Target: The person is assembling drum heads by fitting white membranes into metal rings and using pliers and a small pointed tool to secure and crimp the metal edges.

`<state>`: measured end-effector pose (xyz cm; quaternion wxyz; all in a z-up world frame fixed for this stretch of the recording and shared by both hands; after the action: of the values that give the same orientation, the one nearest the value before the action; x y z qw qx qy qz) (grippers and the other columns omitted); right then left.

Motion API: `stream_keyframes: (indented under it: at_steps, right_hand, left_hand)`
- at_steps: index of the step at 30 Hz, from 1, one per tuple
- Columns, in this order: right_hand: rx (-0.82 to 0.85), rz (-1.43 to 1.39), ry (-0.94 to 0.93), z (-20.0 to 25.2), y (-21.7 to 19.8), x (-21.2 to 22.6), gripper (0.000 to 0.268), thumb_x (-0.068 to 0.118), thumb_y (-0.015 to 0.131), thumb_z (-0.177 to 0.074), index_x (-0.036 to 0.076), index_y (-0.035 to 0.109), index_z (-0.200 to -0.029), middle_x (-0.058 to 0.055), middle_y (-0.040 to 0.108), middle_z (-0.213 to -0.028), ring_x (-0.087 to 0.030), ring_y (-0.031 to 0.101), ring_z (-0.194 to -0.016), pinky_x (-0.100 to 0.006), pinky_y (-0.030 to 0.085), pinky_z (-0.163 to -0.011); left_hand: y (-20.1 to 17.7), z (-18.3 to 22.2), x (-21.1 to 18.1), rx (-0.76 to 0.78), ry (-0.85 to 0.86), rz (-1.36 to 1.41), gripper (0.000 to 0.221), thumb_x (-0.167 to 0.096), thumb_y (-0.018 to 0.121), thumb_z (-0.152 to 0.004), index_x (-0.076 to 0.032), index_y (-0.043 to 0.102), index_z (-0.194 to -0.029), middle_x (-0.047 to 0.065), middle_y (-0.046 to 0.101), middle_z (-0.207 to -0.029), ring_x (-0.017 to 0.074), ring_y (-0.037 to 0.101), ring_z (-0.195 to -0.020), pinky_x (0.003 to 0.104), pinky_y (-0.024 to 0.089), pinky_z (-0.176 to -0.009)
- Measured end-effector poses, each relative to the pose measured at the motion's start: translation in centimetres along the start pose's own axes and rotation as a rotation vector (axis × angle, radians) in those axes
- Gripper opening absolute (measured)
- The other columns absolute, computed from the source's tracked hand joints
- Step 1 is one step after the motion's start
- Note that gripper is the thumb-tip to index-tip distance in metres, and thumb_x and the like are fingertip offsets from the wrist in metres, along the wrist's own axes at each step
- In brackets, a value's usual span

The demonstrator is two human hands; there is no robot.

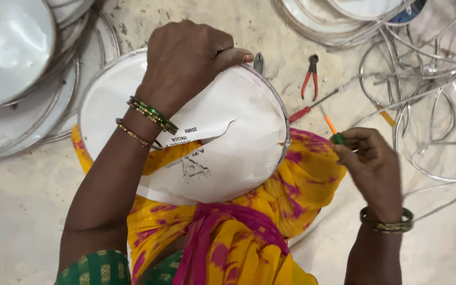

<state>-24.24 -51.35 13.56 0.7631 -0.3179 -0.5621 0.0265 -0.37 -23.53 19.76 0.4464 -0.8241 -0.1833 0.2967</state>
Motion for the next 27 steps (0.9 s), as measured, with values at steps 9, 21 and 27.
stream_keyframes:
  at_steps: [9,21,27]
  right_hand:
    - [-0.162,-0.377,-0.330,0.4,-2.3,2.4,0.021,0.008,0.073,-0.107,-0.005,0.056,-0.110,-0.015,0.066,-0.099,-0.015,0.062,-0.076,-0.025,0.051,-0.067]
    - [-0.062,-0.295,-0.486,0.4,1.9,5.1,0.034,0.033,0.061,-0.119,0.005,0.041,-0.120,-0.015,0.068,-0.093,-0.015,0.062,-0.071,-0.023,0.051,-0.065]
    - [-0.048,-0.192,-0.506,0.5,3.2,4.8,0.031,0.026,0.060,-0.126,0.004,0.040,-0.122,-0.015,0.069,-0.095,-0.012,0.061,-0.073,-0.021,0.051,-0.070]
  left_hand:
    - [-0.8,0.6,-1.7,-0.091,0.053,-0.065,0.049,-0.056,0.078,-0.094,-0.017,0.069,-0.066,0.004,0.056,-0.053,0.0261,0.057,-0.049,0.042,0.037,-0.045]
    - [-3.5,2.8,-2.1,-0.135,0.051,-0.067,0.051,-0.055,0.078,-0.098,-0.016,0.066,-0.068,0.003,0.059,-0.059,0.0252,0.059,-0.054,0.042,0.037,-0.048]
    - [-3.2,2.7,-1.9,-0.155,0.018,-0.067,0.047,-0.057,0.078,-0.093,-0.017,0.071,-0.069,0.004,0.061,-0.057,0.0257,0.060,-0.051,0.042,0.038,-0.046]
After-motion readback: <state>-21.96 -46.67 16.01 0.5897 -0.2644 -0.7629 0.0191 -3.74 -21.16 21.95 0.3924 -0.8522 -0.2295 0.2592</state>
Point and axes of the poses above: each hand's wrist, its own z-axis away from the middle knuckle, its own y-axis out of the palm, x = y × z, the point moved 6 cm from there along -z, towards the middle knuckle
